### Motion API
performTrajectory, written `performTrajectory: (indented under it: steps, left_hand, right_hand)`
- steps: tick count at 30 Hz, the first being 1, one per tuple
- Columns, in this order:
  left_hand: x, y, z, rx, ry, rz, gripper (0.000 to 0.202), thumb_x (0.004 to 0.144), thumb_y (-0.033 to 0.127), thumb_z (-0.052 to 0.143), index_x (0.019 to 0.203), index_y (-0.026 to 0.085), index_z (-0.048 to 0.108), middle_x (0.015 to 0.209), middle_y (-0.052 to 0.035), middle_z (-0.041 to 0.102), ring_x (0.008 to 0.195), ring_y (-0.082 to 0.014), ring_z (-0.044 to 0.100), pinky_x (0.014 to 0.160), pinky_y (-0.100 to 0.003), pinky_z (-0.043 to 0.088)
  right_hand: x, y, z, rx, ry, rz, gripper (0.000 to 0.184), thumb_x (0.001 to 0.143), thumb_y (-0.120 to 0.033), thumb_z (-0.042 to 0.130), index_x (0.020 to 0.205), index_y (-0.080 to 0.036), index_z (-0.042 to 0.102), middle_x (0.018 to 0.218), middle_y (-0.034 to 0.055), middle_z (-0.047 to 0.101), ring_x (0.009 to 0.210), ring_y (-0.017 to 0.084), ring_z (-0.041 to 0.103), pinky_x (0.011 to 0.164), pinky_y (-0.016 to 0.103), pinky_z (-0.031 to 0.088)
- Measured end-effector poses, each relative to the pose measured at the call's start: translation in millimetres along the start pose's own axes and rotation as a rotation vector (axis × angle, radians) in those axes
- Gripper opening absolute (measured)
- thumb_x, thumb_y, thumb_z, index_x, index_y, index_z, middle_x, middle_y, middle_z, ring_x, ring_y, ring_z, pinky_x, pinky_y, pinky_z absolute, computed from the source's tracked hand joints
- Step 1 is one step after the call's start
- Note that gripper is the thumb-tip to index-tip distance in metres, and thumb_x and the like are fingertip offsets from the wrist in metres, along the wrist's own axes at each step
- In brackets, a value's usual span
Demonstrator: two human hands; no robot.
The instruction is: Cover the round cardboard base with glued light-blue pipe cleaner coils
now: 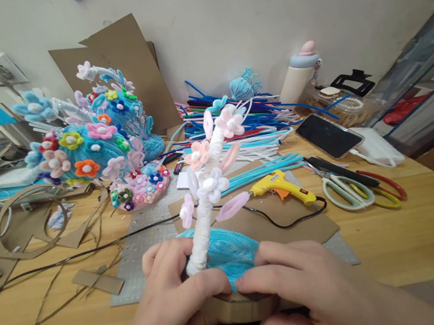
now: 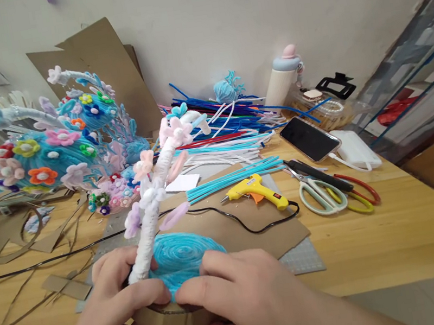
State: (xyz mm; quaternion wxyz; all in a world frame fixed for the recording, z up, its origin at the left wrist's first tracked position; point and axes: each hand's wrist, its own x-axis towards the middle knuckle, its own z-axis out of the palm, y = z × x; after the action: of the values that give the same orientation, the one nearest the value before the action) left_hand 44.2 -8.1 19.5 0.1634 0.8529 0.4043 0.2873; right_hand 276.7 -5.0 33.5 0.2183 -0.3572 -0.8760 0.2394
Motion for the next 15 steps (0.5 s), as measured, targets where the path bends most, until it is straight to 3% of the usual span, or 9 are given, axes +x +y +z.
performTrajectory:
  steps: [3,7,11,15]
  left_hand:
    - [-2,0,1.5,-0.009,0.022,-0.017,0.029,0.083,0.006,0.045,0.095,0.030,0.056,0.104,-0.0015,0.051,0.097,-0.0207,0.045,0.078,-0.034,0.037]
    - [-8,-4,6.7,-0.054,0.066,-0.036,0.035,0.083,0.005,0.046,0.107,0.029,0.048,0.110,-0.0023,0.048,0.105,-0.0212,0.042,0.085,-0.035,0.036]
    - [-12,-9,9.3,-0.075,0.082,-0.035,0.032,0.083,0.008,0.052,0.107,0.026,0.042,0.112,-0.0029,0.047,0.106,-0.0211,0.045,0.088,-0.035,0.033]
    - [-9,-10,4.0,0.008,0.023,0.040,0.025,0.087,0.012,0.055,0.104,0.026,0.043,0.115,-0.0029,0.045,0.106,-0.0204,0.043,0.087,-0.035,0.032]
  right_hand:
    - [-3,3,7,-0.017,0.100,-0.054,0.022,0.080,-0.016,0.067,0.102,-0.021,0.065,0.089,0.0016,0.069,0.079,0.017,0.067,0.067,0.025,0.052]
    - [-3,5,10,-0.041,0.194,-0.142,0.015,0.090,-0.019,0.054,0.101,-0.019,0.065,0.090,0.0052,0.070,0.078,0.017,0.068,0.067,0.025,0.054]
    - [0,4,8,-0.058,0.220,-0.146,0.014,0.091,-0.018,0.053,0.099,-0.018,0.064,0.090,0.0058,0.070,0.078,0.017,0.068,0.067,0.025,0.054]
    - [-1,1,8,-0.044,0.215,-0.139,0.014,0.091,-0.018,0.053,0.102,-0.019,0.063,0.090,0.0048,0.070,0.077,0.016,0.068,0.066,0.025,0.053]
